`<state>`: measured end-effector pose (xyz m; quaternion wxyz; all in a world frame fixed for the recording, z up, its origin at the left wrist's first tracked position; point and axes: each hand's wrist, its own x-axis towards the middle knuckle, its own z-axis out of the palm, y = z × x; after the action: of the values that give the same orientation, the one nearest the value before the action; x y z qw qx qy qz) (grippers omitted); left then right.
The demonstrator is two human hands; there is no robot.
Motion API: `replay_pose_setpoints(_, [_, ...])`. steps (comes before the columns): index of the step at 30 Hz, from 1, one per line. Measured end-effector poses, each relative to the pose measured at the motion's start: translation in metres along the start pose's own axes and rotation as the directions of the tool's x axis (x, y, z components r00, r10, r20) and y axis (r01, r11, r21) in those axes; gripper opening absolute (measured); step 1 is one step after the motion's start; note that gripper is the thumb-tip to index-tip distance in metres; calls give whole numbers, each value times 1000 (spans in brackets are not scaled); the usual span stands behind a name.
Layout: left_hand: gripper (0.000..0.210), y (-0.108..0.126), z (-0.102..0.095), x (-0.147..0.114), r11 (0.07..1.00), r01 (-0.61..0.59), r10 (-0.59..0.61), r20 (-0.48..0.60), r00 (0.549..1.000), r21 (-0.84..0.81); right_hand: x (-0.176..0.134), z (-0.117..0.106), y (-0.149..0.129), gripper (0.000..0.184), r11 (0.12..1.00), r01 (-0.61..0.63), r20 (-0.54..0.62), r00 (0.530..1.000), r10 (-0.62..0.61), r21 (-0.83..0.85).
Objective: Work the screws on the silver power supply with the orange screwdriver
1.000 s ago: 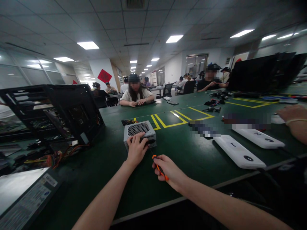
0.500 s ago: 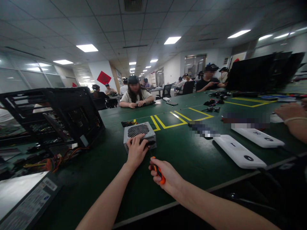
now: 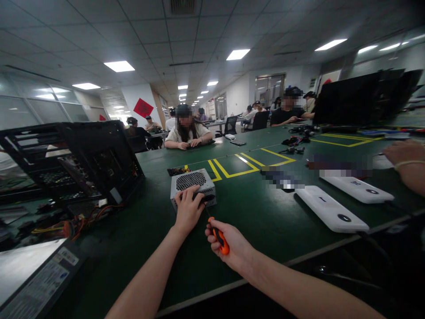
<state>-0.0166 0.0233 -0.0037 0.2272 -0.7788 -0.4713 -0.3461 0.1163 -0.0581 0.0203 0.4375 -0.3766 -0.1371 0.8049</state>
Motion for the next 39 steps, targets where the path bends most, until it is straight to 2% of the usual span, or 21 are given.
replay_pose_setpoints(4, [13, 0, 0, 0, 1000, -3, 3, -1, 1000, -4, 0, 0, -1, 28, 998, -53, 19, 998, 53, 21])
replay_pose_setpoints(10, [14, 0, 0, 0, 1000, -3, 3, -6, 1000, -9, 1, 1, 0, 16, 998, 36, -15, 999, -35, 48])
replay_pose_setpoints(17, [13, -1, 1, 0, 1000, -2, 2, -2, 1000, 2, 1, 1, 0, 31, 997, -61, 7, 998, 61, 42])
replay_pose_setpoints(22, [19, -1, 0, 0, 1000, 5, -5, 6, 1000, -9, 1, 3, 1, 21, 998, -8, -8, 1000, 9, 66])
replay_pose_setpoints(28, [28, -2, 0, -1, 1000, -3, 3, 42, 999, 10, 0, 3, 1, 33, 992, -97, 50, 994, 93, 79])
replay_pose_setpoints(34, [25, -2, -1, -1, 1000, 8, -8, 46, 999, 15, 3, 2, 5, 21, 992, -15, 25, 1000, 12, 125])
replay_pose_setpoints(39, [24, -2, -1, 0, 1000, -1, 0, 41, 999, 23, 3, 1, 5, 30, 990, -56, 37, 998, 51, 133])
